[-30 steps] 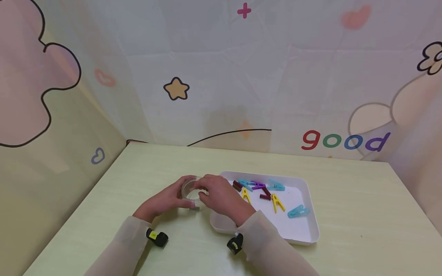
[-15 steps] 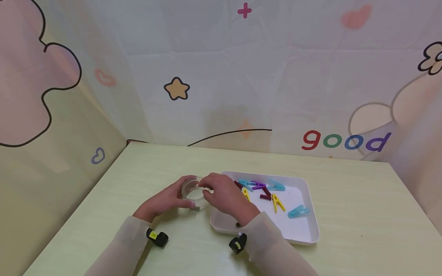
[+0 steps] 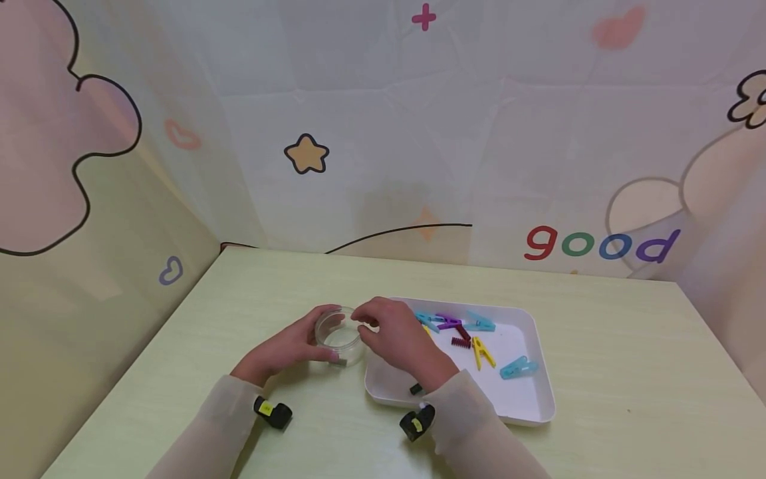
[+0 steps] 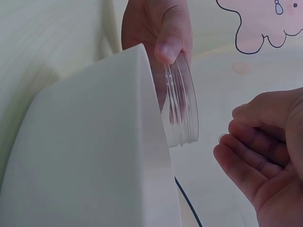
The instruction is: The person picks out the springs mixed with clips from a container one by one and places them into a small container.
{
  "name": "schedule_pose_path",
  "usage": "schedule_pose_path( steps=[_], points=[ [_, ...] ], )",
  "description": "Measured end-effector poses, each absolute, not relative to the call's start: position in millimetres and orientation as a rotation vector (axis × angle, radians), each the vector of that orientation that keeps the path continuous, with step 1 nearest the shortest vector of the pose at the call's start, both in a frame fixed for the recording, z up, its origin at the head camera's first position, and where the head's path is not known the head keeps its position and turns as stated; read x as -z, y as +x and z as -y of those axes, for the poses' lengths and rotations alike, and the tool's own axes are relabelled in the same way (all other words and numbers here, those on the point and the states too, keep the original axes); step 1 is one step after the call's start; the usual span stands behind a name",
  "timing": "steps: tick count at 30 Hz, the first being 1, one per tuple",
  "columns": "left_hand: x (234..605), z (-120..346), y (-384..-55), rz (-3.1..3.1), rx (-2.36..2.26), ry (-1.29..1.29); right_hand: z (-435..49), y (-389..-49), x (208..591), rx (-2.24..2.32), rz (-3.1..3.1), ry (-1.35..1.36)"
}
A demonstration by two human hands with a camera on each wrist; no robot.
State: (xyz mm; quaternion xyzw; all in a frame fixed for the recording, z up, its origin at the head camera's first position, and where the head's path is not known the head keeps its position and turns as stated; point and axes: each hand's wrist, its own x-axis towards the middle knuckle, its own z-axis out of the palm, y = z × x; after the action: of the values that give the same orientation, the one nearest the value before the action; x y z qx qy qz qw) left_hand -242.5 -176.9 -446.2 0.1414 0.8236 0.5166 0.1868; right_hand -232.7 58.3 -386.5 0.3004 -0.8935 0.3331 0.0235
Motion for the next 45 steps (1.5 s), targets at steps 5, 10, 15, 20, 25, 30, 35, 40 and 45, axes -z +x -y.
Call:
schedule_pose_path(
  steps=[5,10,15,20,25,30,35,40,45],
  points=[
    [445.7,176.6,-242.8,-2.346,-1.431,0.392,-62.0,-233.5,386.2,-1.074,2.743,0.917],
    [446.0,177.2,-243.8,-2.354,-1.431,0.393,-65.1,-236.1,386.8,-1.076,2.759,0.882],
    [446.3,177.4,-243.2,-2.350,-1.427,0.393,-68.2,-237.8,386.0,-1.048,2.801,0.844],
    [446.5,177.1,-242.8,-2.344,-1.441,0.392,-70.8,-239.2,383.8,-1.039,2.817,0.818],
    [446.3,177.0,-241.4,-2.330,-1.441,0.375,-74.3,-240.2,382.1,-0.985,2.837,0.821],
    [446.1,176.5,-242.1,-2.345,-1.414,0.353,-78.4,-242.6,377.8,-0.961,2.858,0.822],
    [447.5,176.2,-242.7,-2.347,-1.416,0.346,-82.5,-244.5,374.2,-0.941,2.873,0.831],
    [447.2,175.4,-242.7,-2.347,-1.416,0.340,-87.1,-246.6,371.3,-0.900,2.875,0.851],
    [446.1,175.5,-242.9,-2.352,-1.422,0.362,-90.3,-247.6,369.2,-0.876,2.911,0.841]
  ],
)
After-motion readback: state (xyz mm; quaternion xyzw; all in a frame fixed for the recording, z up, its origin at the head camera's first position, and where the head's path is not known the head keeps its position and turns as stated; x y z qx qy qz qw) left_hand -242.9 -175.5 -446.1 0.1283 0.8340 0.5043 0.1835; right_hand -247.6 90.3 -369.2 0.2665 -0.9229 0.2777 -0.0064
